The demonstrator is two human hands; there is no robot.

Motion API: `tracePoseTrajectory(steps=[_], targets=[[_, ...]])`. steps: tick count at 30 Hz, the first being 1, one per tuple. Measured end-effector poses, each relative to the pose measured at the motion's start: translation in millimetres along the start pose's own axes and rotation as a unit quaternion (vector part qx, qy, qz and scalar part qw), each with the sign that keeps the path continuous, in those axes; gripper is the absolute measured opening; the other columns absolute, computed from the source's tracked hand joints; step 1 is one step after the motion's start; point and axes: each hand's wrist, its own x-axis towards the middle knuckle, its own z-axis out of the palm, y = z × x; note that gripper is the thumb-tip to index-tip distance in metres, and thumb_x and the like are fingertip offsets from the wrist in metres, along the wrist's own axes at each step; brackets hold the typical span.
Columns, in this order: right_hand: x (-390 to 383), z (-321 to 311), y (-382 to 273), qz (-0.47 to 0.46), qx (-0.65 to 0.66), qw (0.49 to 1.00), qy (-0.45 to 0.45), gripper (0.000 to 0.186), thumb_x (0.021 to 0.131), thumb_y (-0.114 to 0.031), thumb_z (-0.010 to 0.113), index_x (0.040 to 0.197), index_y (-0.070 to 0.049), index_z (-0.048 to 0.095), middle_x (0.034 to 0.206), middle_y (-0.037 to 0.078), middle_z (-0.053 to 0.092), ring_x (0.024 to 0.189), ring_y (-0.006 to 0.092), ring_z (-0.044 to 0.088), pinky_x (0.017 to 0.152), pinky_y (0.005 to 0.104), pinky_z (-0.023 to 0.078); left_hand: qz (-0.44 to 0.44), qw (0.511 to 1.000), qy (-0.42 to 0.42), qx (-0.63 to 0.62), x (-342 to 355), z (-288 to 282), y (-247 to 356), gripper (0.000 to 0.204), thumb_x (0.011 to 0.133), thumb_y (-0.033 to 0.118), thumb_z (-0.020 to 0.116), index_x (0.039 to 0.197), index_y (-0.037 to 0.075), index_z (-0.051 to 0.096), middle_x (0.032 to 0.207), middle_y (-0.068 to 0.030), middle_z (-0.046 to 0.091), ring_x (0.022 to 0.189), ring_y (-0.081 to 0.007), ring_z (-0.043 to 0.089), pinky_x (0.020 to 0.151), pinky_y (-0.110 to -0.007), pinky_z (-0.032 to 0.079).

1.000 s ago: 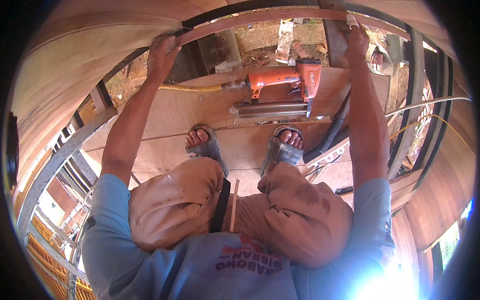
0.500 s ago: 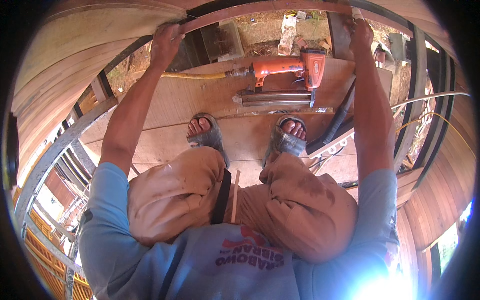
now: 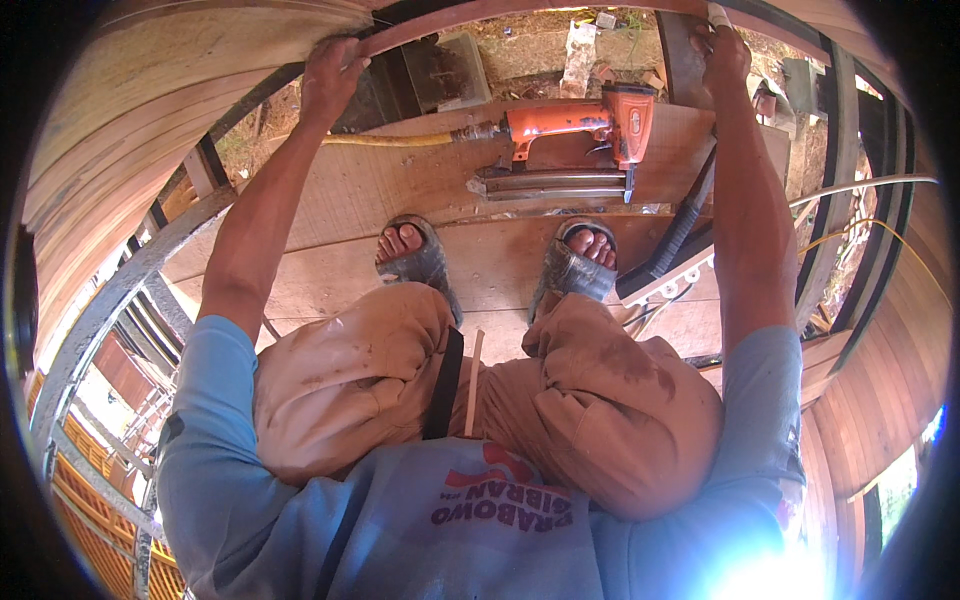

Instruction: The person installs wooden planks onto a curved wooden structure using a pneumatic nail gun. They position each plank, secure it with the nail gun, and occasionally use a hammer to adjust the fit.

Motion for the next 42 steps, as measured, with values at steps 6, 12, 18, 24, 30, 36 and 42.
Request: tracePoseTrajectory(steps=[6, 12, 18, 24, 30, 36, 42], targets=[[82.2, -66.5, 58.2, -0.248, -0.299, 0.92, -0.044, 0.045, 0.095, -0.029, 0.066, 0.129, 0.0, 0.057, 0.116, 0.012, 0.064, 0.104, 0.0253, 0.065, 0.083, 0.0351, 0.056, 0.031, 0.999, -0.016, -0.017, 10.5, 6.3, 2.9, 0.037, 0.084, 0.023, 0.075, 0.116, 0.005, 0.066, 0.113, -0.0189, 0.065, 0.113, -0.038, 0.058, 0.098, -0.047, 0.046], [7.8, -2.1, 10.0, -0.005, 0.003, 0.999, -0.039, 0.056, 0.091, -0.037, 0.072, 0.136, -0.009, 0.057, 0.119, 0.005, 0.059, 0.105, 0.0236, 0.059, 0.083, 0.0377, 0.052, -0.017, 1.0, -0.002, -0.01, -8.2, -8.1, 2.0, 0.036, 0.083, 0.018, 0.073, 0.115, 0.003, 0.065, 0.12, -0.0172, 0.061, 0.114, -0.0381, 0.057, 0.099, -0.046, 0.047], [-0.9, -2.0, -8.0, -0.01, -0.072, 0.994, -0.079, 0.057, 0.094, -0.04, 0.067, 0.141, -0.011, 0.052, 0.129, 0.003, 0.053, 0.111, 0.0199, 0.055, 0.086, 0.0351, 0.05, -0.074, 0.997, 0.021, -0.004, -12.5, -3.2, -1.0, 0.037, 0.08, 0.013, 0.074, 0.115, 0.003, 0.065, 0.118, -0.0173, 0.061, 0.113, -0.0393, 0.056, 0.098, -0.047, 0.048], [-4.3, 0.4, -14.1, 0.027, -0.067, 0.995, -0.062, 0.051, 0.094, -0.041, 0.069, 0.133, -0.012, 0.056, 0.129, 0.001, 0.056, 0.114, 0.0198, 0.054, 0.09, 0.0384, 0.046, -0.071, 0.997, 0.029, -0.01, -9.2, 6.3, -4.8, 0.036, 0.079, 0.009, 0.074, 0.114, 0.003, 0.065, 0.116, -0.0179, 0.06, 0.113, -0.0401, 0.055, 0.097, -0.049, 0.047], [-0.8, 2.5, -16.2, 0.037, -0.078, 0.994, -0.072, 0.062, 0.092, -0.043, 0.07, 0.141, -0.013, 0.05, 0.133, 0.004, 0.052, 0.119, 0.0218, 0.053, 0.091, 0.0389, 0.048, -0.064, 0.996, 0.065, -0.021, -10.6, 6.7, -4.8, 0.025, 0.075, 0.007, 0.075, 0.097, 0.006, 0.065, 0.11, -0.0157, 0.059, 0.107, -0.0405, 0.055, 0.094, -0.049, 0.047], [-0.8, -4.5, -13.4, 0.035, -0.068, 0.993, -0.095, 0.052, 0.099, -0.032, 0.063, 0.144, -0.012, 0.046, 0.14, 0.004, 0.046, 0.127, 0.0232, 0.05, 0.094, 0.0398, 0.05, -0.072, 0.997, 0.038, -0.009, -11.3, 5.5, -7.5, 0.031, 0.08, 0.008, 0.075, 0.108, 0.003, 0.063, 0.112, -0.0182, 0.059, 0.111, -0.0418, 0.055, 0.095, -0.049, 0.047], [1.0, -8.4, -7.0, 0.009, -0.103, 0.988, -0.117, 0.046, 0.103, -0.029, 0.056, 0.143, -0.01, 0.046, 0.145, 0.003, 0.043, 0.126, 0.0219, 0.051, 0.093, 0.0382, 0.049, -0.04, 0.996, 0.077, -0.027, -13.3, 9.7, -12.8, 0.026, 0.076, 0.007, 0.075, 0.099, 0.004, 0.064, 0.11, -0.017, 0.059, 0.108, -0.0413, 0.055, 0.093, -0.05, 0.048]])
